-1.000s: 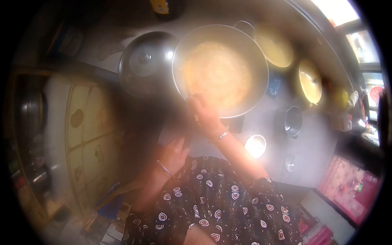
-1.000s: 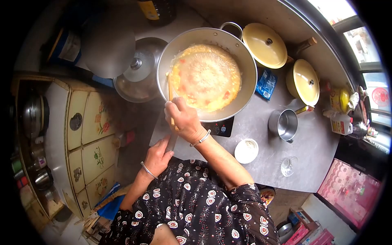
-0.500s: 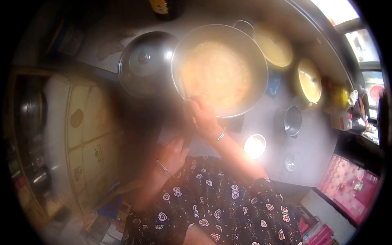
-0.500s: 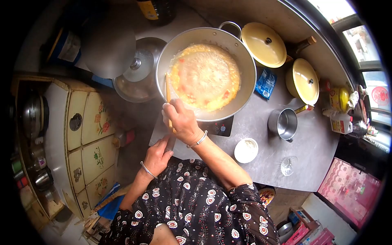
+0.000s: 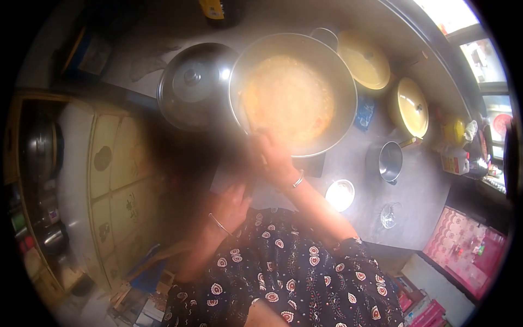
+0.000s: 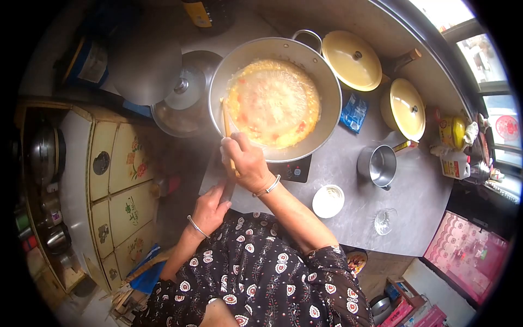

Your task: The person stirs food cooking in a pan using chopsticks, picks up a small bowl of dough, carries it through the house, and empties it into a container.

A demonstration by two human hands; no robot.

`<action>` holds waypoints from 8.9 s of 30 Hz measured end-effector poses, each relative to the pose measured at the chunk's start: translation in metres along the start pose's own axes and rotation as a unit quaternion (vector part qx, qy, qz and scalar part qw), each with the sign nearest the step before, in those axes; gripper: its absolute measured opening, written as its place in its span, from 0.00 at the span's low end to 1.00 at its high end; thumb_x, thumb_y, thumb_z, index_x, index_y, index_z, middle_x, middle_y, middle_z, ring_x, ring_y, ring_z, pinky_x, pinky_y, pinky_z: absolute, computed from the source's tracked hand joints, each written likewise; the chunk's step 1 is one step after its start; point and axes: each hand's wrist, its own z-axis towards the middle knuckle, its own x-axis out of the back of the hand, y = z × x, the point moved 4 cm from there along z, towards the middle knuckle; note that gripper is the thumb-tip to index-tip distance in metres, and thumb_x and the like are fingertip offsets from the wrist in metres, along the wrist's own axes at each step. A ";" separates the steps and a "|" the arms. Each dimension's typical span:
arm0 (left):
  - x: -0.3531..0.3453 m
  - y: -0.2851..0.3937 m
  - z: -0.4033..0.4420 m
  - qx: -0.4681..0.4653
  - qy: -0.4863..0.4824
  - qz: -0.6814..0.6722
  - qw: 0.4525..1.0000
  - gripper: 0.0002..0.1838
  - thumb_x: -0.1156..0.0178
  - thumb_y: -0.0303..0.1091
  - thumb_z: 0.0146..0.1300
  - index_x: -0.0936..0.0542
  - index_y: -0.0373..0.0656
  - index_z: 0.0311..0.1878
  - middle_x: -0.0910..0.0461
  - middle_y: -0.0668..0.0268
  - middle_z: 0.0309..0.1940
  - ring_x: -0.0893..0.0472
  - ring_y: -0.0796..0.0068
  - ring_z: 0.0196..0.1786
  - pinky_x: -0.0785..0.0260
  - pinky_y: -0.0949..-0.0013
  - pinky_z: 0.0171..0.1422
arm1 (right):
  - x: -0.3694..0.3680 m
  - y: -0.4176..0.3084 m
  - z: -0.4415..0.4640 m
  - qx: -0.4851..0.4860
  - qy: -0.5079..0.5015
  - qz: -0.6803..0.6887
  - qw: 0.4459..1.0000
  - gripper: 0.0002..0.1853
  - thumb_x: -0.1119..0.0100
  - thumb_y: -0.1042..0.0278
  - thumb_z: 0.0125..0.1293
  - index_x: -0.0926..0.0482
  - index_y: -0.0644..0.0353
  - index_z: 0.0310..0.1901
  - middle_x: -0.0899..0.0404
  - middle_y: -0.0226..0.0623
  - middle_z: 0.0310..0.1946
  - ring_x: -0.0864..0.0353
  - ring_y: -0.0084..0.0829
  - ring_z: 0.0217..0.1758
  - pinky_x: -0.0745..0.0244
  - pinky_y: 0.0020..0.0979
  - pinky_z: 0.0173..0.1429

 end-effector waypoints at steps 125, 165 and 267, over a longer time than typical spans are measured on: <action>0.006 0.006 0.005 -0.051 0.008 -0.011 0.999 0.29 0.43 0.26 0.53 0.36 0.32 0.60 0.26 0.45 0.46 0.25 0.46 0.47 0.30 0.58 0.50 | 0.094 0.094 0.027 -0.363 0.009 0.246 0.899 0.10 0.47 0.69 0.63 0.22 0.66 0.40 0.20 0.37 0.27 0.17 0.29 0.28 0.22 0.25 0.31; 0.007 0.011 0.005 -0.048 0.013 -0.009 0.999 0.28 0.43 0.25 0.52 0.35 0.31 0.58 0.26 0.43 0.46 0.25 0.45 0.47 0.30 0.57 0.50 | 0.157 0.092 -0.009 -0.375 0.093 0.197 0.901 0.07 0.45 0.71 0.61 0.21 0.65 0.36 0.20 0.34 0.27 0.19 0.25 0.28 0.23 0.23 0.34; 0.005 0.009 0.006 -0.036 0.011 -0.033 0.999 0.28 0.42 0.26 0.53 0.35 0.31 0.58 0.26 0.42 0.46 0.25 0.45 0.48 0.31 0.57 0.51 | 0.134 0.092 0.035 -0.423 0.016 0.191 0.885 0.06 0.43 0.71 0.60 0.21 0.64 0.35 0.21 0.32 0.23 0.20 0.23 0.23 0.24 0.23 0.28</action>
